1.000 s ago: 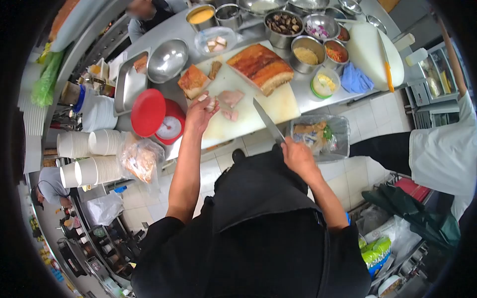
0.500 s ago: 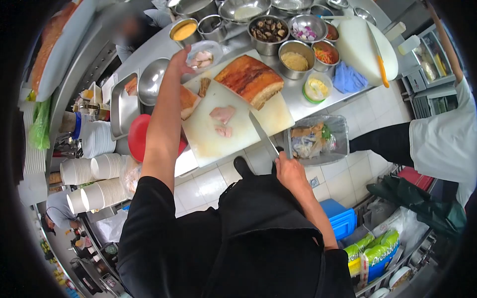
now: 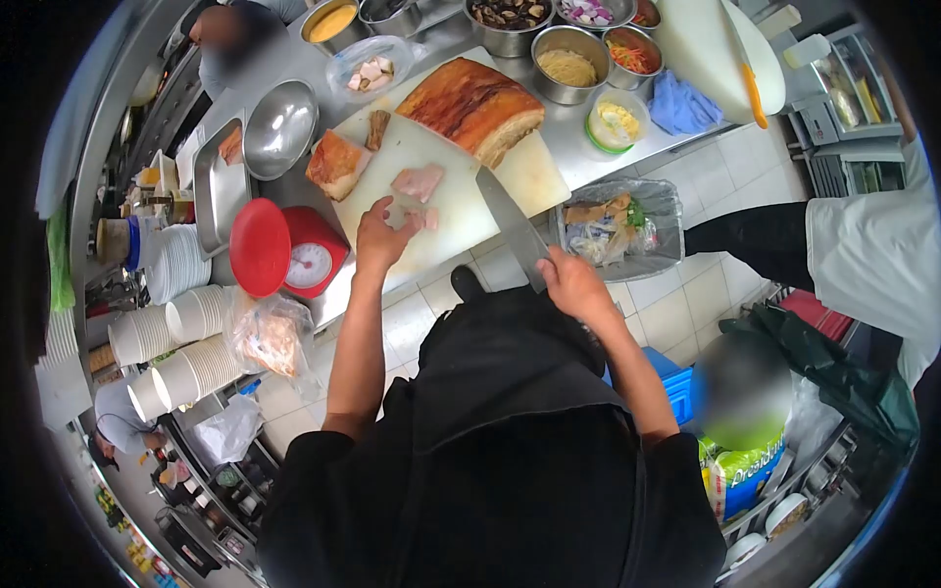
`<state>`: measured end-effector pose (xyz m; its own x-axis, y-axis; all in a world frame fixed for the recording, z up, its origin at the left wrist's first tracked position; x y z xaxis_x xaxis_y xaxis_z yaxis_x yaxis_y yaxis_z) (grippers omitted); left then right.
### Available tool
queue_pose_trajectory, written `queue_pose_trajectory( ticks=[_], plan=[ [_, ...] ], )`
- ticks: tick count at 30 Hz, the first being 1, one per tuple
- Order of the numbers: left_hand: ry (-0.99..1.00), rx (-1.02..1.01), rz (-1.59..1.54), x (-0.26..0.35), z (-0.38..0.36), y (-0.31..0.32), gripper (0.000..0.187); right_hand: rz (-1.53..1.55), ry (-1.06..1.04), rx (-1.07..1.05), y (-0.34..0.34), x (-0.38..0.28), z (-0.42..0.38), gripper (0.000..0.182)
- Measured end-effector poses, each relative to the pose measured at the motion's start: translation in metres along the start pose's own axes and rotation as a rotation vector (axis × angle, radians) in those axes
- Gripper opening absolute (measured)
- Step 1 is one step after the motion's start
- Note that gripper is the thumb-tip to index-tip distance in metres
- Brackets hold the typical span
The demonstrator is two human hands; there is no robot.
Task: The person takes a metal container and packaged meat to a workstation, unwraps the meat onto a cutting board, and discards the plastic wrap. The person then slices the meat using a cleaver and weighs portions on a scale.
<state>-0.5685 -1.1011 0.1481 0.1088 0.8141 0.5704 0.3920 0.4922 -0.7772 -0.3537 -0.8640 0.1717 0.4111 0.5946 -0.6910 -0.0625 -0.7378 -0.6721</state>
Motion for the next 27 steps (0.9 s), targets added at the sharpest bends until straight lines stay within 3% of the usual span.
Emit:
queue_pose_trajectory(
  ticks=[1, 4, 7, 14, 19, 22, 24, 27],
  plan=[
    [-0.007, 0.002, -0.003, -0.001, -0.007, 0.005, 0.068, -0.003, -0.003, -0.007, -0.002, 0.001, 0.001, 0.021],
    [0.058, 0.045, 0.028, 0.008, -0.022, 0.017, 0.092, 0.200, 0.205, -0.209, -0.001, 0.005, 0.004, 0.021],
    [0.059, 0.051, 0.008, 0.019, -0.032, 0.031, 0.091, 0.355, 0.344, -0.351, 0.006, 0.007, 0.002, 0.021],
    [0.186, 0.184, -0.001, 0.033, 0.016, 0.035, 0.076, 0.375, 0.306, -0.300, 0.015, 0.001, 0.010, 0.021],
    [0.167, 0.073, 0.108, 0.038, 0.044, 0.022, 0.061, 0.856, 0.414, -0.484, 0.040, 0.011, 0.033, 0.019],
    [0.197, 0.023, 0.245, 0.036, 0.065, 0.017, 0.058, 0.924, 0.389, -0.539, 0.058, 0.021, 0.033, 0.018],
    [0.501, 0.354, 0.150, 0.044, 0.087, 0.010, 0.055, 0.952, 0.382, -0.579, 0.071, 0.030, 0.028, 0.018],
    [0.522, 0.521, 0.403, 0.026, 0.154, 0.018, 0.051, 1.048, 0.396, -0.576, 0.081, 0.034, 0.023, 0.018]
  ],
)
Point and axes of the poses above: each hand's wrist, its own z-axis towards the middle knuckle, its own y-axis out of the palm, x = y × z, the point moved 6 cm from there along z, towards the middle knuckle, and after that the axes turned 5 degrees about y, right-handed, at the moved point
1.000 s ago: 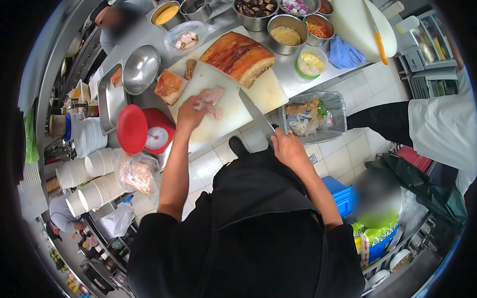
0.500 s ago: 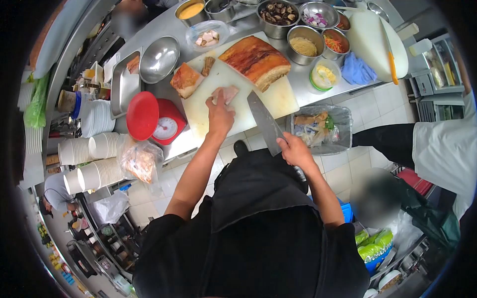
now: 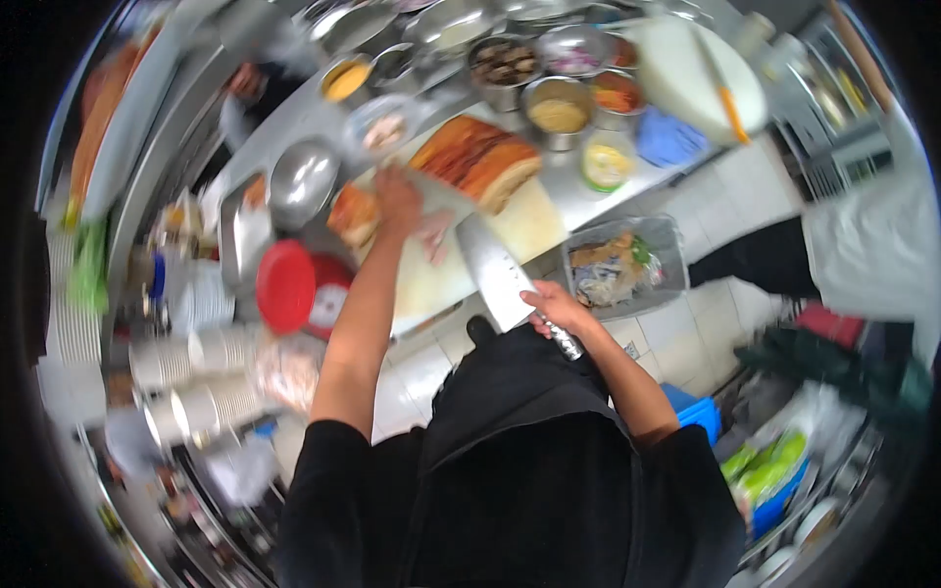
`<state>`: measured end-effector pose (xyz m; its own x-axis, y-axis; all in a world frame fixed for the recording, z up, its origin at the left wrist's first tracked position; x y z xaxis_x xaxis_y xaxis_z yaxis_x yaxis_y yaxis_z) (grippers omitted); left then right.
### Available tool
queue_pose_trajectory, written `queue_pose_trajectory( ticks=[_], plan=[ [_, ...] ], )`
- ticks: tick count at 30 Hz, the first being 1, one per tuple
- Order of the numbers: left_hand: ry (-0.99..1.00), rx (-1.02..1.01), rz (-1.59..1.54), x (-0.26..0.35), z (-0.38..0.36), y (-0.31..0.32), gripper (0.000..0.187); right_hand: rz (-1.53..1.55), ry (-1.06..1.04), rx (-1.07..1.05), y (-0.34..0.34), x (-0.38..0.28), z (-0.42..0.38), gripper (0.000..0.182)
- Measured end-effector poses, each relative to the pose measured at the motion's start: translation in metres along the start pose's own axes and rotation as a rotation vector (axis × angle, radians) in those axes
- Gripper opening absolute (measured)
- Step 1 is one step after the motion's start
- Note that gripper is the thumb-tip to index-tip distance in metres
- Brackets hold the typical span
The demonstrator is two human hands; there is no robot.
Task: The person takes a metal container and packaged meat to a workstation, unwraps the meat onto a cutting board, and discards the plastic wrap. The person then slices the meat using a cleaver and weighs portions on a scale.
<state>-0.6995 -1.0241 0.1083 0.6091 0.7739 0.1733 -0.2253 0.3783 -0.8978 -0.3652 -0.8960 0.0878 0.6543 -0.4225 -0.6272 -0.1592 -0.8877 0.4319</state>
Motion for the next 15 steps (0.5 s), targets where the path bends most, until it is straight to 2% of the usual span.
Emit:
queue_pose_trajectory(
  ticks=[1, 2, 3, 4, 5, 6, 7, 8, 9, 10, 12, 13, 15],
  plan=[
    [-0.036, -0.245, 0.113, -0.033, 0.001, 0.048, 0.048, 0.018, 0.077, 0.058, -0.004, 0.006, -0.001, 0.018],
    [-0.090, -0.647, 0.173, -0.047, 0.006, 0.083, 0.053, -0.131, -0.035, 0.033, -0.014, 0.022, 0.015, 0.019],
    [0.011, -0.558, 0.290, -0.040, 0.015, 0.090, 0.065, -0.121, -0.044, 0.093, -0.017, 0.020, 0.013, 0.021],
    [-0.129, -0.431, 0.326, -0.030, 0.021, 0.068, 0.075, -0.127, -0.054, 0.121, -0.011, 0.005, 0.001, 0.023],
    [0.060, -0.375, 0.461, -0.055, 0.030, 0.112, 0.077, -0.212, -0.072, 0.163, -0.006, -0.006, -0.012, 0.023],
    [-0.110, -0.283, 0.271, -0.044, 0.030, 0.081, 0.067, -0.202, -0.139, 0.103, -0.007, -0.001, -0.005, 0.020],
    [-0.058, -0.292, 0.238, -0.038, 0.027, 0.071, 0.053, -0.194, -0.192, 0.101, -0.008, 0.002, -0.006, 0.021],
    [-0.049, -0.586, 0.239, -0.018, 0.027, 0.058, 0.038, -0.207, -0.213, 0.125, -0.011, 0.005, -0.007, 0.020],
    [-0.015, -0.413, -0.071, 0.000, 0.012, 0.023, 0.029, -0.215, -0.202, 0.130, -0.011, 0.007, -0.008, 0.017],
    [0.091, -0.365, -0.140, 0.015, -0.011, 0.006, 0.023, -0.199, -0.162, 0.154, -0.009, 0.006, -0.012, 0.015],
    [0.278, -0.355, -0.359, 0.028, -0.050, -0.003, 0.026, -0.171, -0.135, 0.161, -0.009, 0.011, -0.012, 0.014],
    [0.279, -0.350, -0.368, 0.035, -0.066, -0.007, 0.026, -0.145, -0.147, 0.120, -0.008, 0.010, -0.014, 0.014],
    [0.305, 0.039, -0.293, 0.052, -0.097, -0.030, 0.033, -0.125, -0.174, 0.085, -0.005, 0.012, -0.011, 0.016]
  ],
)
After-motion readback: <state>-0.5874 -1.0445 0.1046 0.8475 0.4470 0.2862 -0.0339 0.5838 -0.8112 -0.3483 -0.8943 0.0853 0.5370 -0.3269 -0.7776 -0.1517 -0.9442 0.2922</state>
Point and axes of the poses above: each hand's wrist, its own z-axis towards the middle knuckle, its own y-axis out of the palm, x = y × z, the point moved 6 cm from there along z, towards the middle knuckle, and after that the axes turned 5 degrees about y, right-handed, at the moved point
